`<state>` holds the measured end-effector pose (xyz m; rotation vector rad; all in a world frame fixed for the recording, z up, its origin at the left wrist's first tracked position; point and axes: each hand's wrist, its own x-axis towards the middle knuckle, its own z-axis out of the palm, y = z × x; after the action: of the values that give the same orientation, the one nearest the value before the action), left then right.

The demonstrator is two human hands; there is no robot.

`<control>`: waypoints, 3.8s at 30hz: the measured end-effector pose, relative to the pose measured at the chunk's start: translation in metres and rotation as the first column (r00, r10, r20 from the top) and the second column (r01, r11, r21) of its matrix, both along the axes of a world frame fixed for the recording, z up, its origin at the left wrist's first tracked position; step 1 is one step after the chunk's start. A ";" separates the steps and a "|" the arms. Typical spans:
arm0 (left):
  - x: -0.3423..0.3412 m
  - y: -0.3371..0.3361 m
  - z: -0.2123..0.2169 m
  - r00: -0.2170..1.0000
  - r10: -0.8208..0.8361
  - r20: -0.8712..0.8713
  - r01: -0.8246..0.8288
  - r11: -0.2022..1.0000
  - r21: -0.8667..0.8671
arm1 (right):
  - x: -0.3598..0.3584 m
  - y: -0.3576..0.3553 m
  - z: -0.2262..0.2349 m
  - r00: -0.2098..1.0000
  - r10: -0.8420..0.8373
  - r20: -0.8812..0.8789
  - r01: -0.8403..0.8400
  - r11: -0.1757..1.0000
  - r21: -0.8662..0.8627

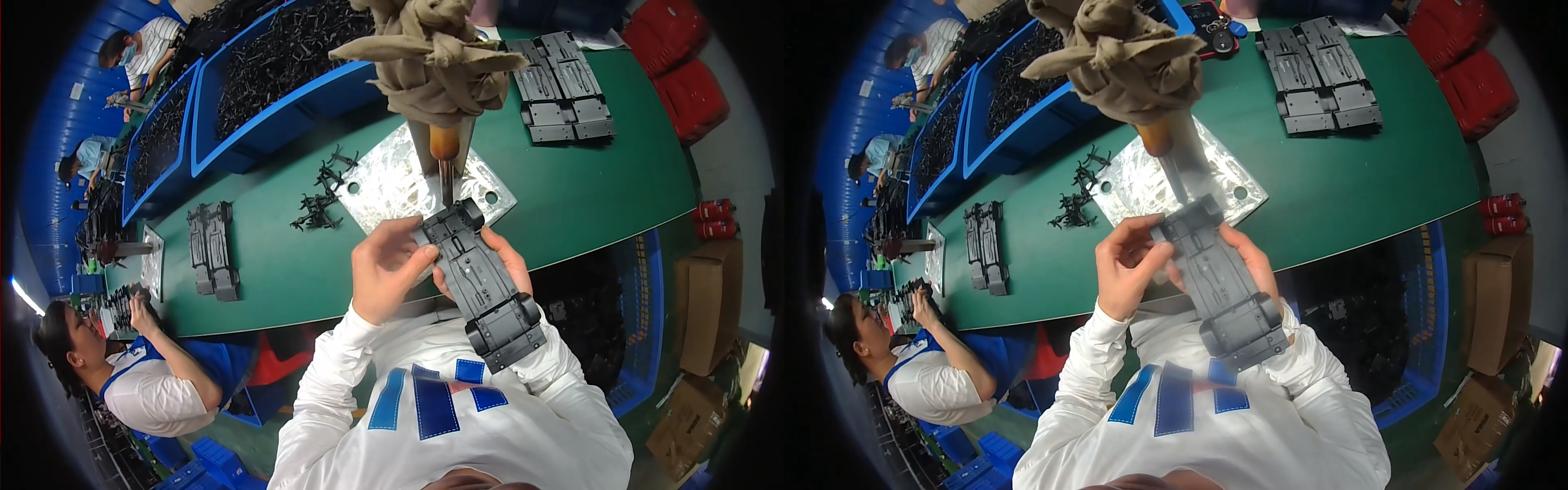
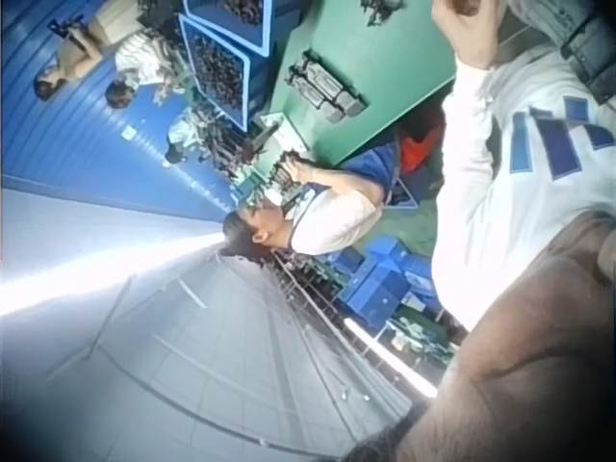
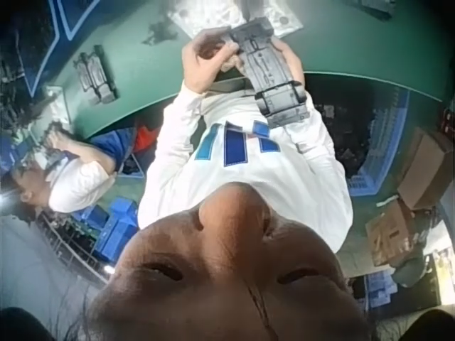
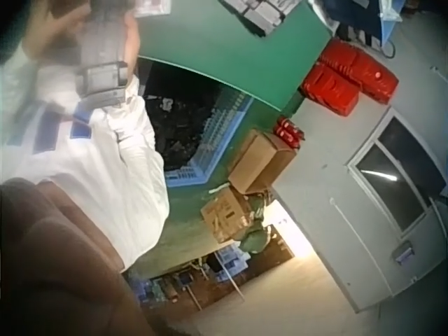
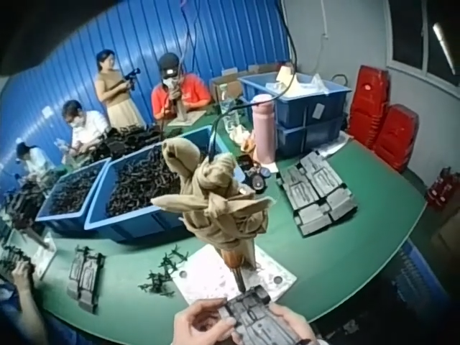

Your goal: Assemble plastic toy truck chassis and components using hand assembly and a heat staking machine at a factory workbench.

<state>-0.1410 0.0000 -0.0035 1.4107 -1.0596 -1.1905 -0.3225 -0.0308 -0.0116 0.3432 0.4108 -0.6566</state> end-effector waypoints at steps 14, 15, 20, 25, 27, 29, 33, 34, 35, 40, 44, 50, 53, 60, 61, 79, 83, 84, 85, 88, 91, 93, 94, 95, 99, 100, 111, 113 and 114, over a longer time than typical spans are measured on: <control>0.005 -0.001 0.007 0.988 0.059 -0.140 -0.059 0.998 0.006 | 0.006 0.004 0.018 1.000 0.015 0.026 -0.017 0.997 0.079; 0.006 -0.001 0.007 0.986 0.063 -0.155 -0.061 0.998 0.015 | 0.007 0.004 0.019 1.000 0.016 0.014 -0.017 0.997 0.076; 0.005 0.000 0.008 0.984 0.061 -0.168 -0.063 0.998 -0.008 | 0.006 0.005 0.021 0.999 0.003 0.034 -0.007 0.994 0.108; 0.005 0.000 0.009 0.982 0.062 -0.176 -0.065 0.998 -0.009 | 0.006 0.005 0.020 0.997 0.004 0.075 -0.013 0.994 0.112; 0.005 -0.001 0.009 0.982 0.062 -0.179 -0.065 0.998 -0.011 | 0.006 0.005 0.021 0.998 0.003 0.060 -0.009 0.993 0.115; 0.005 0.000 0.009 0.983 0.061 -0.174 -0.064 0.998 -0.012 | 0.005 0.005 0.019 0.997 0.006 0.073 -0.014 0.994 0.112; 0.004 -0.001 0.009 0.983 0.062 -0.174 -0.066 0.998 -0.014 | 0.006 0.005 0.020 0.997 0.000 0.073 -0.008 0.994 0.105; 0.005 -0.001 0.009 0.983 0.062 -0.173 -0.066 0.998 -0.014 | 0.006 0.004 0.021 0.997 0.000 0.074 -0.008 0.994 0.105; 0.005 -0.001 0.008 0.982 0.061 -0.176 -0.066 0.998 -0.020 | 0.006 0.004 0.021 0.998 0.003 0.066 -0.010 0.995 0.102; 0.006 -0.001 0.006 0.982 0.064 -0.180 -0.070 0.997 -0.027 | 0.007 0.003 0.026 1.000 -0.001 0.026 -0.001 0.994 0.108; 0.005 0.000 0.006 0.975 0.068 -0.214 -0.069 0.998 0.001 | 0.006 0.004 0.026 0.999 0.009 0.049 -0.014 0.996 0.090; 0.006 0.000 0.005 0.978 0.062 -0.201 -0.071 0.997 -0.034 | 0.008 0.003 0.027 0.999 0.000 0.047 -0.005 0.995 0.104; 0.006 0.000 0.005 0.978 0.060 -0.199 -0.068 0.997 -0.034 | 0.007 0.003 0.026 0.998 -0.001 0.057 -0.004 0.995 0.100; 0.006 0.000 0.007 0.977 0.062 -0.203 -0.068 0.997 -0.022 | 0.007 0.004 0.023 0.998 -0.006 0.066 -0.001 0.995 0.105; 0.006 0.000 0.007 0.977 0.063 -0.203 -0.069 0.997 -0.022 | 0.007 0.004 0.023 0.998 -0.006 0.066 -0.001 0.994 0.105; 0.005 0.000 0.005 0.976 0.077 -0.204 -0.084 0.996 -0.029 | 0.007 0.003 0.025 0.998 -0.019 0.057 0.013 0.994 0.107; 0.006 0.000 0.006 0.975 0.072 -0.210 -0.076 0.997 -0.011 | 0.006 0.004 0.022 0.994 -0.009 0.111 -0.004 0.993 0.115; 0.006 0.000 0.006 0.974 0.072 -0.215 -0.075 0.997 -0.002 | 0.006 0.004 0.022 0.994 -0.010 0.110 -0.003 0.993 0.117; 0.006 0.000 0.005 0.974 0.073 -0.215 -0.075 0.997 -0.002 | 0.007 0.004 0.022 0.994 -0.010 0.110 -0.003 0.993 0.117; 0.006 0.000 0.005 0.970 0.076 -0.231 -0.078 0.997 0.004 | 0.007 0.003 0.022 0.996 -0.009 0.092 -0.002 0.993 0.115; 0.006 0.000 0.005 0.969 0.079 -0.235 -0.077 0.997 0.018 | 0.007 0.004 0.022 0.995 -0.014 0.101 0.001 0.992 0.125; 0.006 0.000 0.004 0.965 0.083 -0.250 -0.080 0.997 0.019 | 0.006 0.004 0.022 0.994 -0.007 0.109 -0.007 0.993 0.121; 0.006 0.001 0.004 0.965 0.083 -0.250 -0.080 0.997 0.019 | 0.006 0.004 0.022 0.994 -0.007 0.110 -0.007 0.993 0.121; 0.006 0.001 0.004 0.964 0.084 -0.254 -0.080 0.996 0.026 | 0.006 0.003 0.021 0.992 -0.003 0.123 -0.012 0.993 0.119; 0.006 0.001 0.004 0.961 0.083 -0.263 -0.079 0.997 0.027 | 0.006 0.004 0.020 0.991 -0.007 0.133 -0.010 0.991 0.131; 0.006 0.000 0.004 0.961 0.083 -0.263 -0.079 0.997 0.027 | 0.006 0.004 0.020 0.991 -0.007 0.133 -0.010 0.991 0.131; 0.006 0.000 0.009 0.960 0.066 -0.273 -0.064 0.998 0.017 | 0.005 0.003 0.022 0.989 -0.010 0.149 -0.008 0.993 0.119; 0.006 0.000 0.006 0.963 0.070 -0.261 -0.069 0.998 0.012 | 0.007 0.003 0.023 0.991 -0.022 0.135 0.005 0.992 0.127; 0.006 0.001 0.005 0.966 0.073 -0.248 -0.073 0.997 0.007 | 0.007 0.004 0.023 0.992 -0.035 0.121 0.019 0.991 0.135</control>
<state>-0.1354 0.0007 0.0019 1.2501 -0.8271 -1.2741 -0.3155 -0.0270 0.0117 0.5145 0.3336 -0.6320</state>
